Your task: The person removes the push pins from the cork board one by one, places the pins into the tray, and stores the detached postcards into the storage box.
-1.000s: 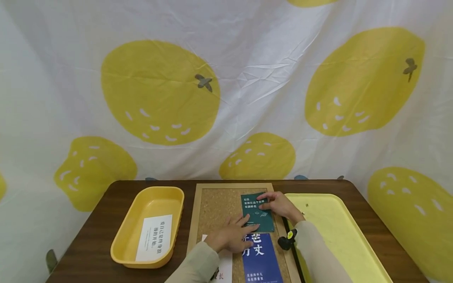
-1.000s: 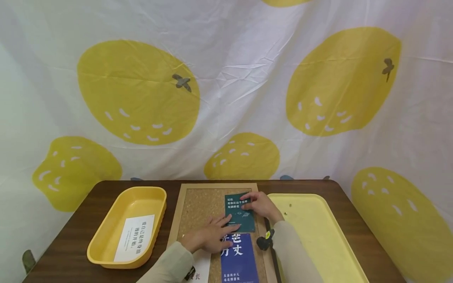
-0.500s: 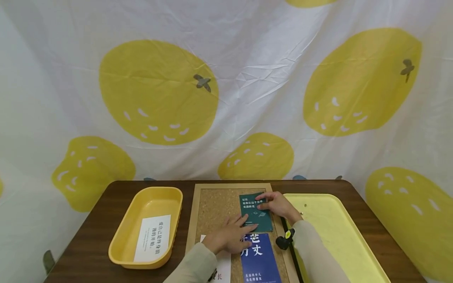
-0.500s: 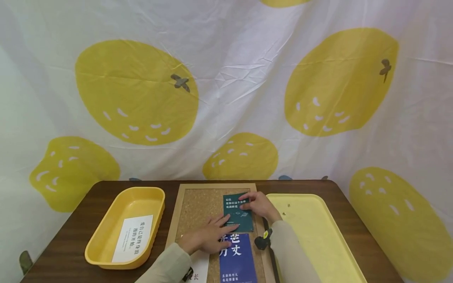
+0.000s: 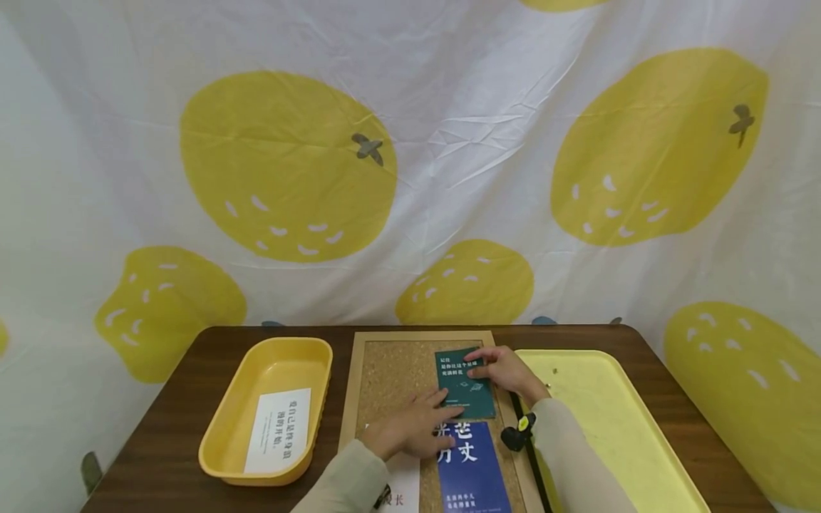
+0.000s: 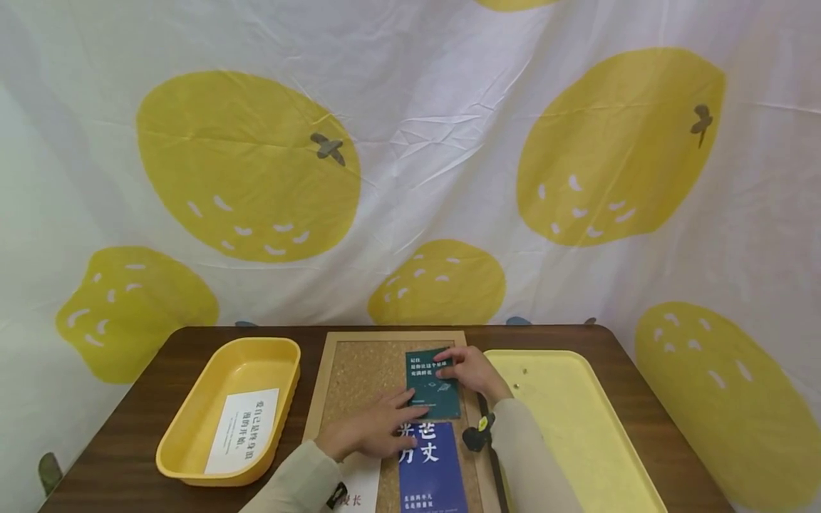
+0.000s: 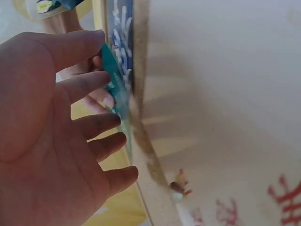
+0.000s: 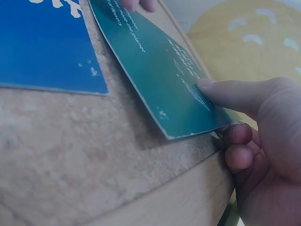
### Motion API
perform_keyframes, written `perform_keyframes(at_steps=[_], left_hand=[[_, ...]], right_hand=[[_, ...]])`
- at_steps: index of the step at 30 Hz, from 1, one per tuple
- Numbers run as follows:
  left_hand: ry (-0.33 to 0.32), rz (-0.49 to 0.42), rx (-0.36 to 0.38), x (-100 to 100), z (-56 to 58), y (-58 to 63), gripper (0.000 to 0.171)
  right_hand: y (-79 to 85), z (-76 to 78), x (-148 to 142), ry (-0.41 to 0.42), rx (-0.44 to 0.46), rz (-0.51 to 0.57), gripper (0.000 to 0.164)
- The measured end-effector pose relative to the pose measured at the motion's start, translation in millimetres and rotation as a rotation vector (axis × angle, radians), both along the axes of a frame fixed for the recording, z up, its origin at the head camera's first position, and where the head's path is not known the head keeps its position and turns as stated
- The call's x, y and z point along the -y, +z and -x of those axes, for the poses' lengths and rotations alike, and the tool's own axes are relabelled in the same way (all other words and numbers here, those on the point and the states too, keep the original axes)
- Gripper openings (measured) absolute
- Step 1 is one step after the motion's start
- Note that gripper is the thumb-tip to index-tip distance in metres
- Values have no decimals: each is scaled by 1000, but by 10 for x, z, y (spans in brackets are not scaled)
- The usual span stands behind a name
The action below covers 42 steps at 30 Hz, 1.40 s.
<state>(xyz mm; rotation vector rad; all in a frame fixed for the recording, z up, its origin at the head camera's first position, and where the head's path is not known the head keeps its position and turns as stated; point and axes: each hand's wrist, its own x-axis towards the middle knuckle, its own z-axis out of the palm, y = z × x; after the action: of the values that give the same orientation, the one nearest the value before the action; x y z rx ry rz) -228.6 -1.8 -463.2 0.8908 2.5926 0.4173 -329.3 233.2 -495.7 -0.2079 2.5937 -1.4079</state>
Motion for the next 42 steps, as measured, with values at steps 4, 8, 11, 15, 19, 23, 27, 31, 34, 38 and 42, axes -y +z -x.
perform_keyframes(at_steps=[4,8,11,15,19,23,27,31,34,38,42], left_hand=[[3,-30,-7,30,-11,67,57],[7,-68,-2,60,-29,153,57],[-9,-80,-20,89,-53,222,58],[-28,-85,-66,138,-88,303,57],[-21,-118,-63,192,-112,358,57],[-8,-134,-68,254,-141,410,58],[7,-145,-78,336,-176,461,57],[28,-167,-66,431,-217,500,56],[46,-176,-79,498,-249,528,56],[55,-193,-105,588,-272,553,55],[68,-223,-109,704,-285,564,55]], right_hand=[[-2,-8,1,9,-6,-1,27],[-19,-7,9,18,-10,5,27],[-32,-6,7,18,-8,4,27],[-39,-7,4,3,6,3,25],[-24,-17,2,-4,8,0,25],[-3,-30,3,10,1,-6,26],[16,-31,14,16,-3,-2,26],[17,-21,24,13,-5,2,25],[9,-16,24,17,-10,2,26],[12,-16,18,14,-10,-1,27],[15,-13,13,10,-3,1,27]])
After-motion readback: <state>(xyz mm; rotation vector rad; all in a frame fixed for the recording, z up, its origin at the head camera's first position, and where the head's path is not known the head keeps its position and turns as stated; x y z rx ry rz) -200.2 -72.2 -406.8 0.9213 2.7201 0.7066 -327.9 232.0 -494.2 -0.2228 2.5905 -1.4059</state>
